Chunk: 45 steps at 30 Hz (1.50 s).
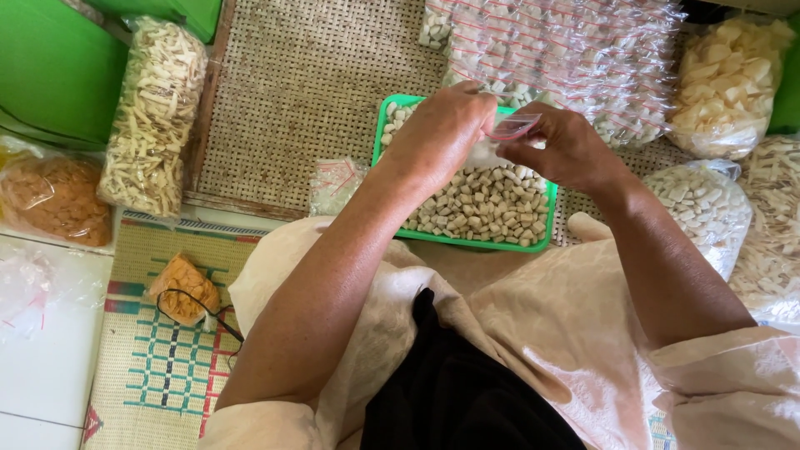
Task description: The person scoops small white food items from a green tray into clear plastic bags using a small scoop. They then seal the bags and place them on a stack of similar bags. The process is repeated multiple times.
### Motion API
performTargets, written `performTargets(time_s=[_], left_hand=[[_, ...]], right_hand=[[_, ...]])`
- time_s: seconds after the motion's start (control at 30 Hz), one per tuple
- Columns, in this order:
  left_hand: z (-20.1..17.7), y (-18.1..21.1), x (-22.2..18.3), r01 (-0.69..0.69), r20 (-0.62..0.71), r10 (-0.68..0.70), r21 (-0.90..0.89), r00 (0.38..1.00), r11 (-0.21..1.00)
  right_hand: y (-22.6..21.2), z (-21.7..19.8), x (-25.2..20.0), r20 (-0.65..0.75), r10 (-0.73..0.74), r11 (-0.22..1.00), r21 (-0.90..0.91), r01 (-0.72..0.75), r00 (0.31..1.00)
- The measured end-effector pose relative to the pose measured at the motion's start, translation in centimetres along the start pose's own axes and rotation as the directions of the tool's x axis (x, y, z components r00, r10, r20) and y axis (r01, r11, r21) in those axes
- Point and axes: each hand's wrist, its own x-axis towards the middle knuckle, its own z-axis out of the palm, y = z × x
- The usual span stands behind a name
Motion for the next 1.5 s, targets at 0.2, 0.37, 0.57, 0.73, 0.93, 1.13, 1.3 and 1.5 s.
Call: performTargets(time_s=[0.2, 0.37, 0.57, 0.73, 0.93, 1.13, 1.3, 1.5], left_hand=[[0.3, -0.5, 0.1, -0.062, -0.065, 0.061, -0.019, 0.996, 0.998], [0.3, -0.4, 0.0, -0.058, -0.080, 0.056, -0.022, 0.995, 0.998], [0.0, -0.6, -0.2, -0.034, -0.039, 0.033, -0.030, 0.999, 0.999], [-0.7, -0.6, -0.3, -0.035, -0.087, 0.035, 0.003, 0.996, 0.999], [-2.0, -0.8, -0.7, 0.104, -0.142, -0.107, -0.031, 0.984, 0.994], [-1.2, -1.0, -0.3, 0.151, -0.122, -0.152, -0.013, 0.981, 0.988], [-1.4, -0.5, -0.4, 0.108, -0.113, -0.109, -0.010, 0.988, 0.994], [-1.5, -1.1, -0.4, 0.118, -0.118, -0.114, 0.036, 0.987, 0.992]], right_hand=[[0.2, 0.9, 0.8, 0.092, -0.042, 0.987, 0.161, 0.027, 0.995], [-0.3, 1.0, 0.5, 0.098, 0.005, 0.986, 0.168, -0.021, 0.995], [-0.9, 1.1, 0.4, 0.076, -0.040, 0.978, 0.207, 0.024, 0.996], [-1.1, 1.4, 0.7, 0.017, -0.166, 0.920, 0.362, 0.149, 0.986], [4.5, 5.5, 2.1, 0.061, 0.166, 0.986, 0.016, -0.167, 0.984], [12.9, 15.4, 2.5, 0.365, -0.276, 0.615, -0.644, 0.455, 0.889], [14.6, 19.1, 3.2, 0.273, -0.631, 0.394, -0.694, 0.603, 0.726], [16.0, 15.2, 4.7, 0.467, -0.075, 0.409, -0.791, 0.455, 0.881]])
